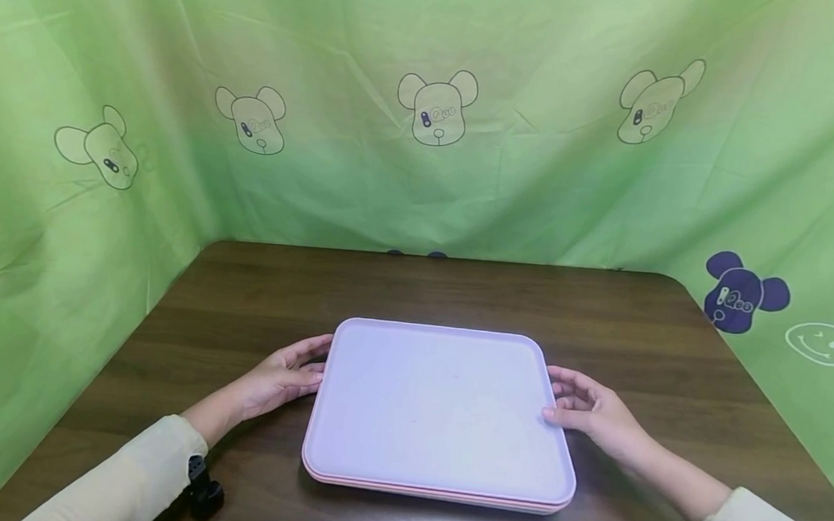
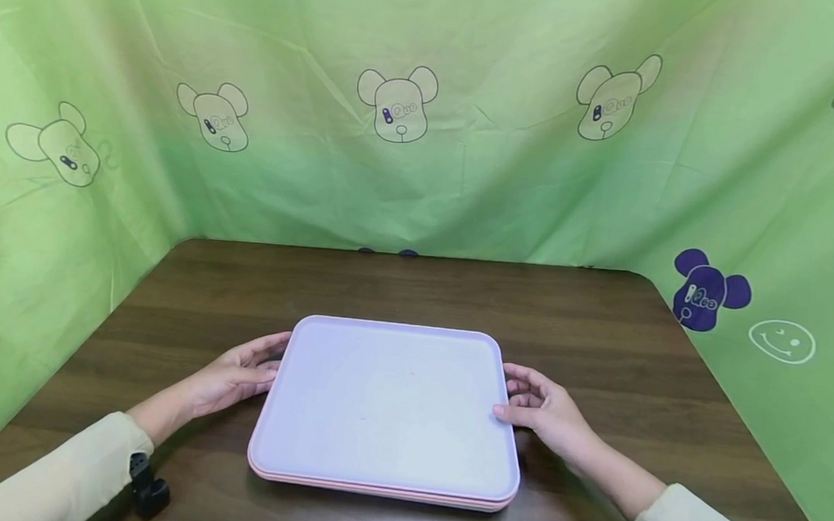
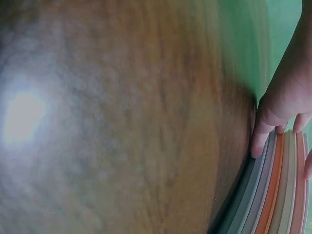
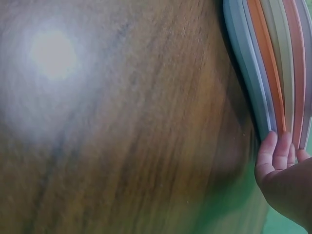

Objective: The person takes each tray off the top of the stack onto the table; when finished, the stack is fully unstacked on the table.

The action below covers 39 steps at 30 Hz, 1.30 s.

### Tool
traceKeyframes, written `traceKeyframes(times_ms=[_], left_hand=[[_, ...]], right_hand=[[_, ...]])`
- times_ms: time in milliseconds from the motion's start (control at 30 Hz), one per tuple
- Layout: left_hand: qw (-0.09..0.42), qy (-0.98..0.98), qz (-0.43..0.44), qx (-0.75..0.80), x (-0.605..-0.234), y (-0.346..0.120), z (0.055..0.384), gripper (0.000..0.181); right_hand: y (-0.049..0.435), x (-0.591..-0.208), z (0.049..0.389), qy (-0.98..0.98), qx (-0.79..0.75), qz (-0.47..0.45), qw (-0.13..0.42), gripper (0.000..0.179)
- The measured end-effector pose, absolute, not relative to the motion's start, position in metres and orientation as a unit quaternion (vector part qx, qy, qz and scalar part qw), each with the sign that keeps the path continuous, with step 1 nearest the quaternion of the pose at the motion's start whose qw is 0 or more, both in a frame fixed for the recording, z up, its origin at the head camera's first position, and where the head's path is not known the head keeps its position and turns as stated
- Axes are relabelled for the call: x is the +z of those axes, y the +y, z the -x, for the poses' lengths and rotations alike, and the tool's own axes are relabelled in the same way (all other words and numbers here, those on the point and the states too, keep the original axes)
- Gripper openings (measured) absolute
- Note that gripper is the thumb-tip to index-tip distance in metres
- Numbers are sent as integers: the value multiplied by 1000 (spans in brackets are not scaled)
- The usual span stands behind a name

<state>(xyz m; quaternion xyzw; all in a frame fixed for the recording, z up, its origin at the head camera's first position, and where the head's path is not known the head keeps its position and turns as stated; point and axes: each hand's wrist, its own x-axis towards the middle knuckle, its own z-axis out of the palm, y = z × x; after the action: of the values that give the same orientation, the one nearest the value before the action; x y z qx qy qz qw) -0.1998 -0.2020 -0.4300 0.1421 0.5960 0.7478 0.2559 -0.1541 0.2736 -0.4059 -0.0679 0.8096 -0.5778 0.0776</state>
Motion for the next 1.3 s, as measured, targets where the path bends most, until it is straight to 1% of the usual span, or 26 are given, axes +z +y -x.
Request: traceKeyframes(times_ms=[300, 800, 1067, 1300], left_hand=[[260, 594, -147, 747, -430, -202, 200, 72], [259, 594, -142, 748, -430, -201, 199, 71], [260, 593, -145, 748, -430, -201, 200, 71], [261, 597, -140, 746, -429, -202, 200, 72]], right_hand=[[271, -408, 153, 773, -625, 26, 107, 74], [268, -403, 152, 784, -615, 8, 83, 71], [267, -399, 152, 786, -612, 12, 82, 70], [266, -396, 152, 801, -594, 21, 69, 68]])
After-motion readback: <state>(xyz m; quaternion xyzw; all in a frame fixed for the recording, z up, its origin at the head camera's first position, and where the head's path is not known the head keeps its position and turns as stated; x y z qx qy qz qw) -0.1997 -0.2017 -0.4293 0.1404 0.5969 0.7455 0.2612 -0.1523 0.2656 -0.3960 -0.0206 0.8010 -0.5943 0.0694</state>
